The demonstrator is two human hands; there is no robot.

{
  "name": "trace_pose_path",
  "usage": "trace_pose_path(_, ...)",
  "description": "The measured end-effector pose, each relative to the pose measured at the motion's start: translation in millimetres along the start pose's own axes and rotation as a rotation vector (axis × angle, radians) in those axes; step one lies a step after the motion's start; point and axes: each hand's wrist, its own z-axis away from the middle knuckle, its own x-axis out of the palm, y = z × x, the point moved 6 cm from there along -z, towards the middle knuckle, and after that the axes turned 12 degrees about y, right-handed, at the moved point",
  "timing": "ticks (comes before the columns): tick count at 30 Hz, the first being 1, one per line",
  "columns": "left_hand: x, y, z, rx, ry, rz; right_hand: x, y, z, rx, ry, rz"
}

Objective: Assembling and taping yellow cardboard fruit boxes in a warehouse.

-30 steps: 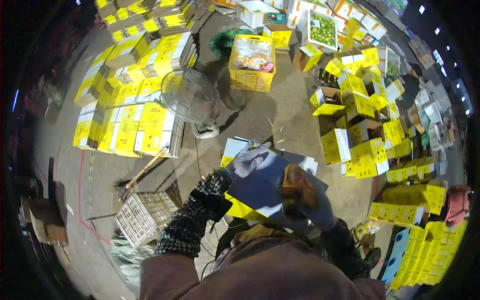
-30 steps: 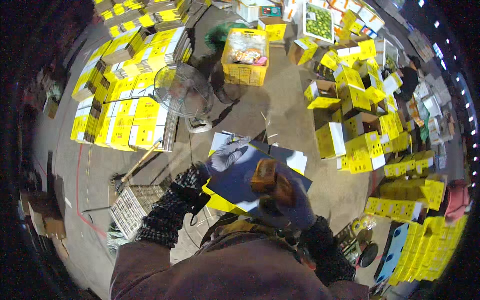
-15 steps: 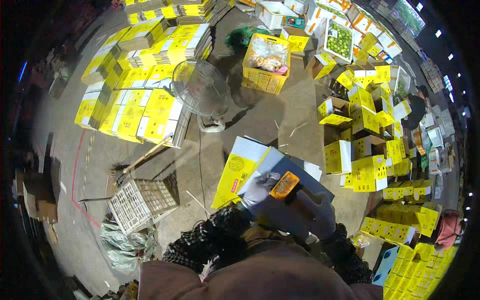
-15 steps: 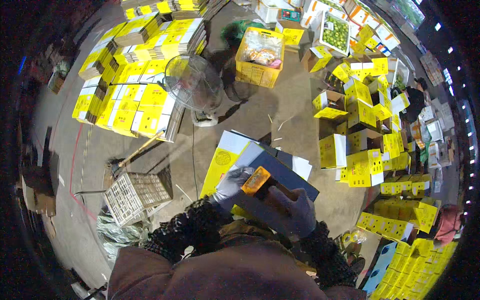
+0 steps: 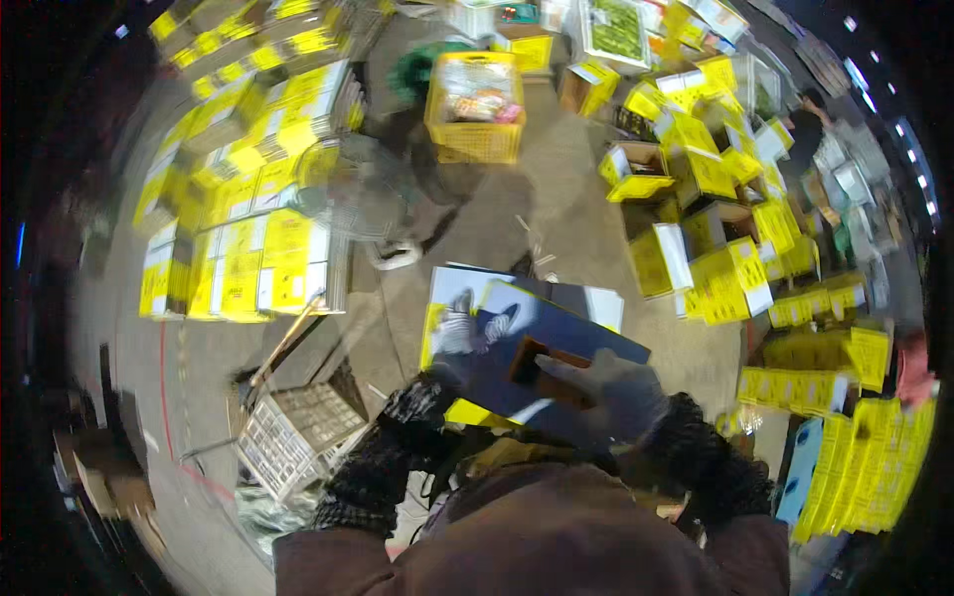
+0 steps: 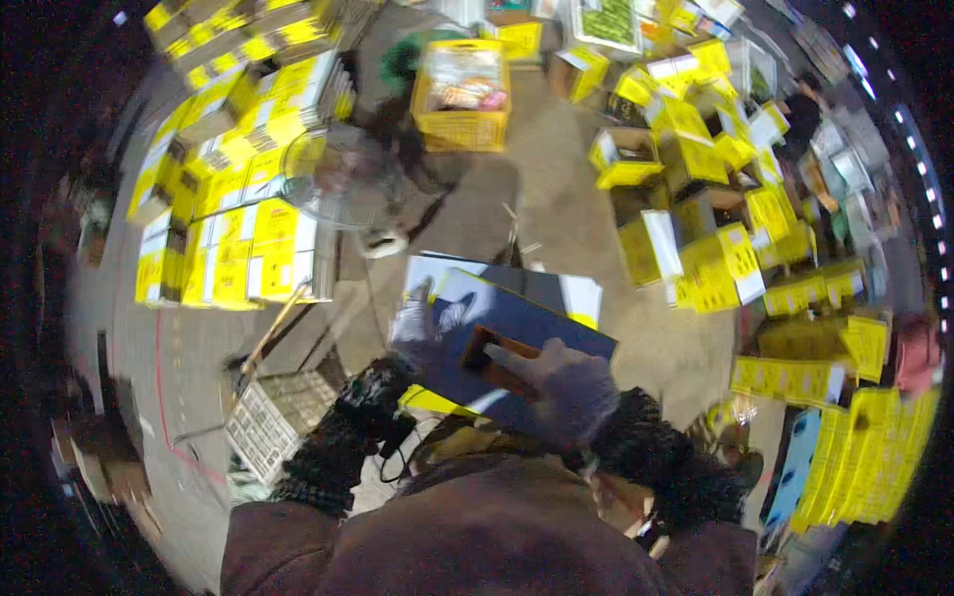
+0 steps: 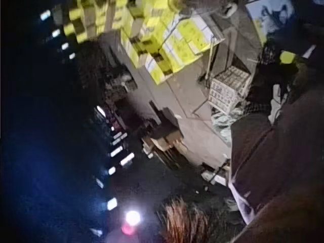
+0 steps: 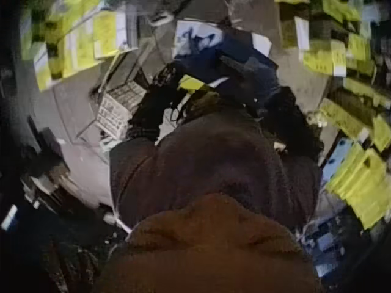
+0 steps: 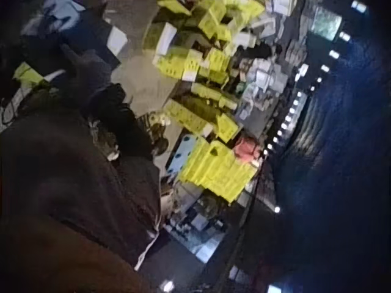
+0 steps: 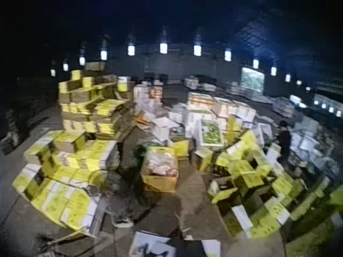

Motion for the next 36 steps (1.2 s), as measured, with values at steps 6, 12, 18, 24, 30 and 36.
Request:
trace_pose_path(6, -21, -23, 7, 0.097, 0.068, -0.208, -6, 93, 123, 0.106, -0.160, 0.070)
trace_pose_path(12, 0, -31, 1, -0.033, -0.181, -0.103, 198, 207, 189, 0.189, -0.001, -0.036)
trace_pose_path(18, -26, 114, -11, 0.151, -0.232, -0.357, 261, 200, 148, 0.722, 0.052, -0.073)
trace_pose_path(24, -139, 408, -40, 0.887, -0.200, 1.112, -9, 243, 125, 0.736, 0.885, -0.532)
trace_pose_path(30, 12, 131, -143, 0.521, -0.558, 0.011, 6, 247, 167, 0.705, 1.181, -1.205)
trace_pose_path(36, 142, -37, -124, 0.502, -0.416, -0.489, 191, 148, 234, 1.058, 0.791, -1.455)
